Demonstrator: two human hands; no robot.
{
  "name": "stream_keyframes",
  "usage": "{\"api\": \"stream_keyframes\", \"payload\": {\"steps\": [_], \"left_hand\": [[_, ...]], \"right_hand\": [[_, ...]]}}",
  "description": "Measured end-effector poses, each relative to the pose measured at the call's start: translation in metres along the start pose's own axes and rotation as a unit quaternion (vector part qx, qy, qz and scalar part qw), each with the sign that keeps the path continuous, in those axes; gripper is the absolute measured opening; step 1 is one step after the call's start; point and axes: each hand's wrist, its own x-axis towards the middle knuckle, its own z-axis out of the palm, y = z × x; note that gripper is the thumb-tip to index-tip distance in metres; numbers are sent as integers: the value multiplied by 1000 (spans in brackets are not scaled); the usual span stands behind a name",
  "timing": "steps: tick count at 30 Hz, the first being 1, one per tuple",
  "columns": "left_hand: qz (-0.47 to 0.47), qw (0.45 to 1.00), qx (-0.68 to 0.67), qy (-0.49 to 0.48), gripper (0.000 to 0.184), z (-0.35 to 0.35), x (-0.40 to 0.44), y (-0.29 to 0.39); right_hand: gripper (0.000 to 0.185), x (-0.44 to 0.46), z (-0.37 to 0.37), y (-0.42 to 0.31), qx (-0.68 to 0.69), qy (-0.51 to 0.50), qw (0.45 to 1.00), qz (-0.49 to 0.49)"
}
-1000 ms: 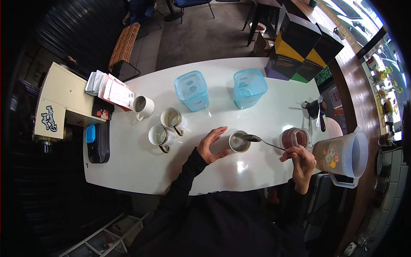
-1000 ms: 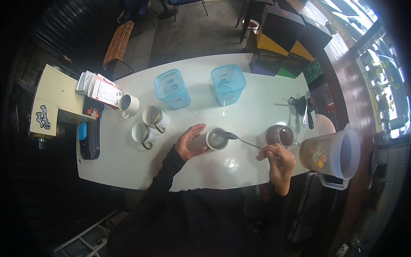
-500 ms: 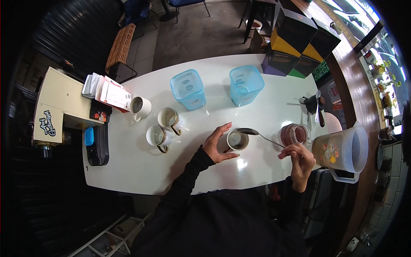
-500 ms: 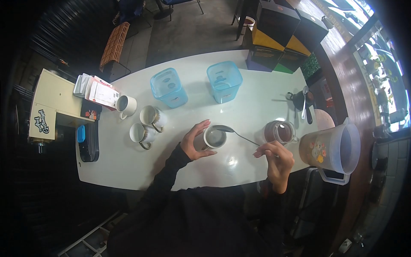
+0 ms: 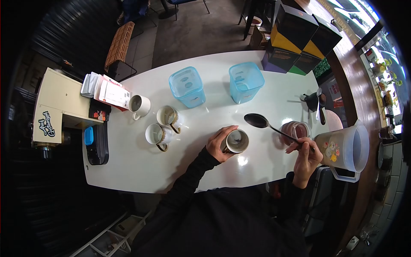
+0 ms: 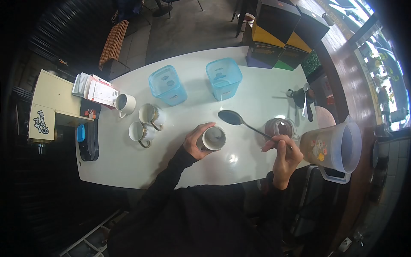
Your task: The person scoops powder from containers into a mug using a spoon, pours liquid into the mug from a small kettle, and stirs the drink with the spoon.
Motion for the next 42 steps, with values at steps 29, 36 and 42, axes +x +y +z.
{"api": "stream_keyframes", "payload": {"steps": [29,36,42], "left_hand": [[-106,906,-5,409,22,-71,17,-13],[-113,936,213,255,85,-151,69,-46],[-121,960,224,117,121,-134,79,-64]], "right_hand": [[25,28,23,9,99,66,992,37],[26,45,49,6,114,63,990,45],[29,57,62,4,68,71,995,18]]}}
